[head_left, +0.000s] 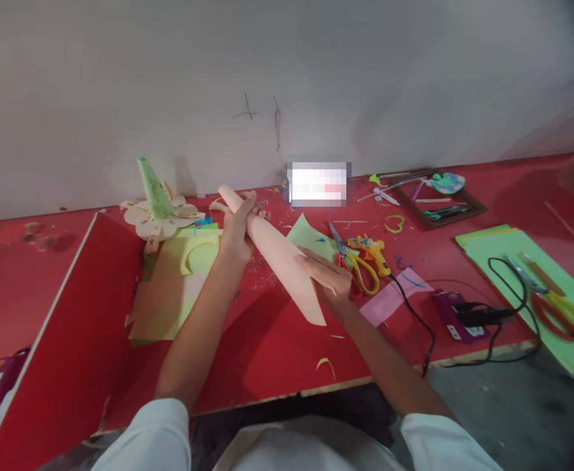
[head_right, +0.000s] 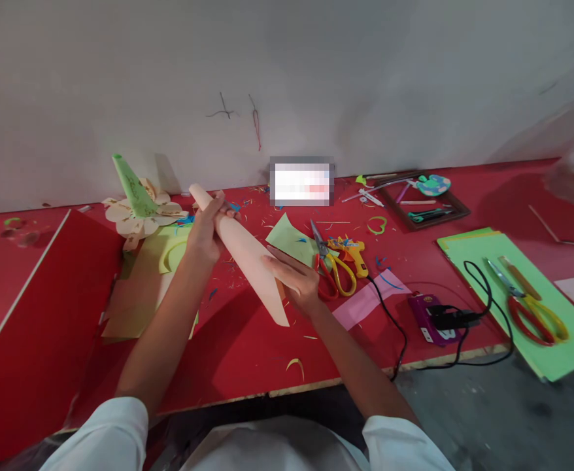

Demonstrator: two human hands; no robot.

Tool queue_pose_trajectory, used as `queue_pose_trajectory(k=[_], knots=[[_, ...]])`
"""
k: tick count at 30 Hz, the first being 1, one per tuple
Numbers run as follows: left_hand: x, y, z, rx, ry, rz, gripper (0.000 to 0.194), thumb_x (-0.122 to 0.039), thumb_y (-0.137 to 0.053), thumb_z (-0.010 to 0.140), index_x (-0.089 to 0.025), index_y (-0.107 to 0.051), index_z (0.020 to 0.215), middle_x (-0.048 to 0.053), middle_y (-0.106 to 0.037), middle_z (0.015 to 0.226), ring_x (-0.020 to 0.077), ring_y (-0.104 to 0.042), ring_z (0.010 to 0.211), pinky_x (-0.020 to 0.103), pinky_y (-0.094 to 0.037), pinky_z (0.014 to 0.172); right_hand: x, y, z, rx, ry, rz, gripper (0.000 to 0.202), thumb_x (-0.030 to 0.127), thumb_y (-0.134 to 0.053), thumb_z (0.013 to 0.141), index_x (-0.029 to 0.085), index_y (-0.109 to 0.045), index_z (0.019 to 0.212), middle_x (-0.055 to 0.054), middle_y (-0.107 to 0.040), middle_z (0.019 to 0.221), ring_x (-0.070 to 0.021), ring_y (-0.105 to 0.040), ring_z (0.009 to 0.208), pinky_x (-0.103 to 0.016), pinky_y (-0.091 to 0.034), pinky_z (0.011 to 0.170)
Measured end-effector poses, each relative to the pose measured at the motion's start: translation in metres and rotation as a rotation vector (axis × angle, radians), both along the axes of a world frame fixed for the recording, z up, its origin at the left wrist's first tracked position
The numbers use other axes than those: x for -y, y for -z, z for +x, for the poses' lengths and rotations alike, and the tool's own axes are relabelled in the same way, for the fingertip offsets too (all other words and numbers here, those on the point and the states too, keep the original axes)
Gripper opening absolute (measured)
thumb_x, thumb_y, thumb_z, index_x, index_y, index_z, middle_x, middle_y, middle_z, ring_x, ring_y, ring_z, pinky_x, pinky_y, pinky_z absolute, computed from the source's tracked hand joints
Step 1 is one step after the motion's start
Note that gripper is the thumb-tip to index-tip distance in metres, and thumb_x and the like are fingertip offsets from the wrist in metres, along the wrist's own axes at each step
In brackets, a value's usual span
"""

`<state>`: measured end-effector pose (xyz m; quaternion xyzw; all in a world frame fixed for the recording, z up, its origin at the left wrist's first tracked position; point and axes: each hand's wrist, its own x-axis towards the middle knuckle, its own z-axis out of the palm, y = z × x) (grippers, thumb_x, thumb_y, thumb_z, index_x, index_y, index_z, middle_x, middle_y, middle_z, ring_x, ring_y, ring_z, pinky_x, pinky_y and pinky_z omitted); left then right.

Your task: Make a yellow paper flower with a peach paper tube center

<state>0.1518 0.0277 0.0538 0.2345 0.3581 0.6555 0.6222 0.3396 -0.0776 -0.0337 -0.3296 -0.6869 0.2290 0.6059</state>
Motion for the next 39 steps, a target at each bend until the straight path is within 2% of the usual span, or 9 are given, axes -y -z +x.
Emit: queue_pose_trajectory(k=[3, 11, 19, 24, 28, 31, 34, 37, 39], knots=[[0.005, -0.001, 0.006, -0.018, -0.020, -0.046, 0.039, -0.028, -0.094, 0.071, -0.021, -0.057, 0.082, -0.008, -0.053, 0.062, 0.0077, -0.057, 0.054, 0.024, -0.054, 0.062, 0.002, 0.004, 0.001, 0.109, 0.092, 0.132, 0.047, 0.019, -0.062, 0.102, 0.041, -0.069, 0.142, 0.002, -0.070, 0.143, -0.0273, -0.077, 0.120, -0.041, -0.068, 0.100], [0.019, -0.005, 0.017, -0.044, -0.034, 0.005, 0.042, -0.029, -0.094, 0.072, -0.022, -0.054, 0.084, -0.008, -0.054, 0.066, 0.0073, -0.059, 0.056, 0.023, -0.053, 0.060, 0.003, 0.010, 0.004, 0.189, 0.134, 0.185, 0.048, 0.022, -0.054, 0.104, 0.036, -0.065, 0.148, -0.002, -0.069, 0.144, -0.0285, -0.076, 0.121, -0.041, -0.069, 0.099], [0.019, -0.005, 0.015, -0.058, -0.037, 0.002, 0.042, -0.027, -0.094, 0.072, -0.022, -0.056, 0.086, -0.008, -0.056, 0.067, 0.0074, -0.059, 0.057, 0.021, -0.053, 0.061, 0.005, 0.014, 0.001, 0.110, 0.096, 0.054, 0.046, 0.021, -0.052, 0.105, 0.039, -0.068, 0.144, 0.000, -0.074, 0.138, -0.0280, -0.075, 0.124, -0.043, -0.066, 0.104], [0.011, -0.003, 0.009, -0.066, -0.056, -0.008, 0.039, -0.027, -0.092, 0.074, -0.022, -0.056, 0.086, -0.007, -0.058, 0.065, 0.0080, -0.060, 0.055, 0.021, -0.053, 0.060, 0.003, 0.002, -0.001, 0.029, -0.028, 0.000, 0.045, 0.022, -0.051, 0.107, 0.037, -0.066, 0.146, -0.003, -0.072, 0.143, -0.0274, -0.071, 0.131, -0.046, -0.061, 0.112], [-0.006, -0.001, -0.015, -0.106, -0.094, 0.018, 0.037, -0.023, -0.091, 0.073, -0.022, -0.056, 0.082, -0.007, -0.057, 0.062, 0.0077, -0.058, 0.053, 0.021, -0.054, 0.058, -0.011, -0.015, 0.012, 0.085, -0.382, -0.173, 0.052, 0.043, -0.059, 0.105, 0.034, -0.056, 0.155, -0.005, -0.050, 0.166, -0.0285, -0.047, 0.155, -0.051, -0.042, 0.128], [-0.013, -0.001, -0.033, -0.130, -0.003, 0.007, 0.037, -0.023, -0.093, 0.071, -0.021, -0.057, 0.082, -0.007, -0.056, 0.060, 0.0071, -0.057, 0.052, 0.021, -0.054, 0.057, -0.022, -0.020, 0.022, -0.092, -0.590, -0.350, 0.058, 0.058, -0.063, 0.099, 0.036, -0.056, 0.152, -0.006, -0.053, 0.164, -0.0293, -0.048, 0.154, -0.054, -0.041, 0.127], [-0.009, 0.001, -0.028, -0.184, 0.143, 0.010, 0.041, -0.026, -0.095, 0.068, -0.020, -0.057, 0.084, -0.007, -0.057, 0.061, 0.0076, -0.057, 0.050, 0.022, -0.053, 0.054, -0.024, -0.015, 0.016, -0.237, -0.564, -0.555, 0.055, 0.064, -0.056, 0.101, 0.034, -0.058, 0.147, -0.008, -0.061, 0.157, -0.0279, -0.059, 0.144, -0.051, -0.052, 0.118], [0.004, 0.007, -0.002, -0.276, 0.236, 0.018, 0.046, -0.031, -0.096, 0.067, -0.020, -0.057, 0.087, -0.006, -0.060, 0.061, 0.0109, -0.060, 0.050, 0.024, -0.051, 0.050, -0.016, -0.008, -0.007, -0.221, -0.537, -0.731, 0.069, 0.075, -0.057, 0.096, 0.029, -0.056, 0.147, -0.010, -0.064, 0.152, -0.0289, -0.062, 0.140, -0.047, -0.056, 0.113], [0.011, 0.013, 0.017, -0.346, 0.233, 0.034, 0.047, -0.035, -0.096, 0.068, -0.021, -0.056, 0.087, -0.005, -0.061, 0.061, 0.0129, -0.062, 0.050, 0.024, -0.049, 0.048, -0.009, -0.005, -0.025, -0.240, -0.517, -0.815, 0.073, 0.074, -0.067, 0.090, 0.028, -0.056, 0.145, -0.010, -0.069, 0.144, -0.0289, -0.067, 0.131, -0.044, -0.061, 0.106]])
